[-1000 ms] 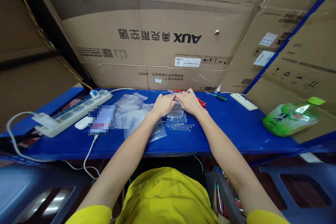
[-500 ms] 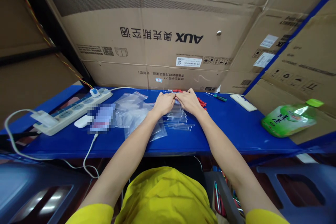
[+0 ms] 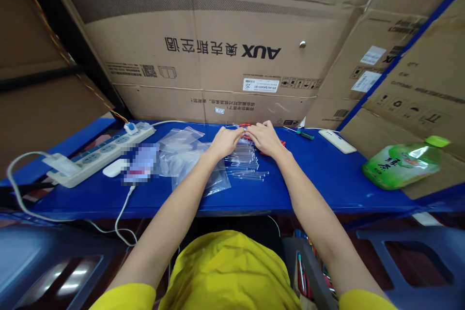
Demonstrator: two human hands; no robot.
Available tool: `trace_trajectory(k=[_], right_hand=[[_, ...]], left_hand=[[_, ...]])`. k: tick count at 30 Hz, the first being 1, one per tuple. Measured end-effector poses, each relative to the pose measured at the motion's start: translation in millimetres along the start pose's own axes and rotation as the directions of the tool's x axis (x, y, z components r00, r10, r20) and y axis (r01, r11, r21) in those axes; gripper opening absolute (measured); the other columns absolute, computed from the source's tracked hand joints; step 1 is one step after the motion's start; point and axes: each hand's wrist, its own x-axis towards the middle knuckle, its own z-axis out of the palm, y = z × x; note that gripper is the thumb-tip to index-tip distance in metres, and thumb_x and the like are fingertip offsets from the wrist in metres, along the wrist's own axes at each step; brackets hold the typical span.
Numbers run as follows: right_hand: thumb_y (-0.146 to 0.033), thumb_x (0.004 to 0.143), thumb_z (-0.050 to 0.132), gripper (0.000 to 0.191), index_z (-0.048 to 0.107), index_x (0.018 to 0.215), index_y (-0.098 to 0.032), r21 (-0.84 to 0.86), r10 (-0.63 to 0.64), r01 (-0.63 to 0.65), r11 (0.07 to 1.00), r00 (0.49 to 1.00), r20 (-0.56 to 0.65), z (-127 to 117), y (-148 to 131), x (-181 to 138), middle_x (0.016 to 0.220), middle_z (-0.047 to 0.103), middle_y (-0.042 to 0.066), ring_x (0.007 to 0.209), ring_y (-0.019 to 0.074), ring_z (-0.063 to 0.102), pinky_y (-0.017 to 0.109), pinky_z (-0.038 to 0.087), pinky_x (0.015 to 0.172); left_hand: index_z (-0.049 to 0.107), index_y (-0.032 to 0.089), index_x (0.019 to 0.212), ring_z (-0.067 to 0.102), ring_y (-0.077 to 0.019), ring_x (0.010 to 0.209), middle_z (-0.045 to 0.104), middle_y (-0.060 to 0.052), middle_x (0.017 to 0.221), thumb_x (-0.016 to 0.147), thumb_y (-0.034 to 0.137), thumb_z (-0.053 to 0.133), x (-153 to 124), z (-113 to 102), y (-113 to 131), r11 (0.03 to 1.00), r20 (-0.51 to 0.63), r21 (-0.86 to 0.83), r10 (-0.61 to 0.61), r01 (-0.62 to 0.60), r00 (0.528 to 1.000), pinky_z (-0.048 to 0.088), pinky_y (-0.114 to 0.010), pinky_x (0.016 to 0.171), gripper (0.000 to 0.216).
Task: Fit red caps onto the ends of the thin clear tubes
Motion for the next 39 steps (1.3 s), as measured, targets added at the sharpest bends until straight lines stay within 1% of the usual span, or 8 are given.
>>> trace_trajectory(k=[5,10,14,19,26,32,36,39], right_hand=[[-0.043,0.117,0.027,0.046,0.067,0.105,-0.022,0.021,0.013,-0.013,1.000,1.000,0.001,1,1,1,0.102,0.078,0.008,0.095,0.0260,0.058,0.040,0.028,0.089],[-0.041,0.117,0.027,0.045,0.068,0.113,-0.022,0.066,0.083,-0.079,0.995,0.995,-0.062,2,2,-1,0.105,0.077,0.011,0.097,0.0267,0.058,0.040,0.029,0.093],[-0.041,0.115,0.035,0.036,0.063,0.127,-0.021,0.212,0.228,-0.189,0.959,0.957,-0.177,3,7,-3,0.107,0.076,0.012,0.103,0.0294,0.061,0.042,0.033,0.099],[-0.040,0.111,0.048,0.025,0.068,0.113,-0.025,0.340,0.287,-0.207,0.917,0.936,-0.204,7,8,-3,0.117,0.074,0.009,0.113,0.0293,0.060,0.040,0.039,0.097],[-0.024,0.097,0.063,0.005,0.066,0.101,-0.023,0.448,0.246,-0.183,0.875,0.966,-0.086,14,2,0,0.097,0.075,0.003,0.094,0.0226,0.065,0.035,0.040,0.094],[-0.021,0.097,0.066,0.011,0.069,0.108,-0.023,0.449,0.175,-0.183,0.875,0.983,0.059,14,1,-2,0.105,0.080,0.004,0.104,0.0238,0.067,0.035,0.037,0.095],[-0.025,0.099,0.071,0.008,0.077,0.104,-0.024,0.376,0.170,-0.203,0.904,0.978,0.118,15,2,-4,0.103,0.080,0.004,0.108,0.0249,0.063,0.037,0.034,0.096],[-0.029,0.098,0.074,0.008,0.080,0.102,-0.026,0.330,0.162,-0.202,0.922,0.976,0.144,17,1,-4,0.105,0.080,0.005,0.108,0.0254,0.062,0.039,0.034,0.095]], left_hand=[[0.070,0.027,0.117,0.075,-0.0259,0.097,0.082,-0.006,0.102,0.115,0.045,0.032,-1,-4,-1,0.998,-0.011,-0.021,-0.065,0.065,0.998,0.041,-0.035,0.091,0.043],[0.060,0.024,0.132,0.076,-0.0259,0.095,0.080,-0.004,0.093,0.114,0.048,0.034,-3,-1,-2,0.983,-0.055,-0.093,-0.162,0.156,0.985,0.044,-0.036,0.093,0.039],[0.055,0.021,0.132,0.076,-0.0284,0.102,0.080,-0.007,0.099,0.112,0.037,0.039,-2,4,-4,0.967,-0.080,-0.102,-0.242,0.233,0.967,0.046,-0.040,0.099,0.030],[0.053,0.019,0.128,0.074,-0.0301,0.111,0.077,-0.014,0.116,0.104,0.018,0.043,0,11,-8,0.930,-0.134,-0.186,-0.343,0.316,0.930,0.050,-0.042,0.099,0.026],[0.052,0.021,0.126,0.074,-0.0281,0.103,0.078,-0.013,0.108,0.108,0.018,0.039,0,23,-15,0.902,-0.128,-0.307,-0.355,0.304,0.926,0.053,-0.040,0.093,0.023],[0.059,0.023,0.120,0.074,-0.0261,0.103,0.079,-0.009,0.106,0.105,0.022,0.054,-1,24,-20,0.862,-0.246,-0.337,-0.470,0.380,0.848,0.052,-0.036,0.093,0.016],[0.071,0.024,0.106,0.071,-0.0249,0.104,0.076,-0.008,0.109,0.103,0.027,0.058,-2,22,-23,0.883,-0.290,-0.291,-0.448,0.368,0.846,0.051,-0.034,0.093,0.013],[0.077,0.023,0.105,0.070,-0.0244,0.098,0.075,-0.008,0.106,0.104,0.030,0.059,-2,22,-21,0.889,-0.273,-0.270,-0.439,0.370,0.856,0.051,-0.034,0.091,0.019]])
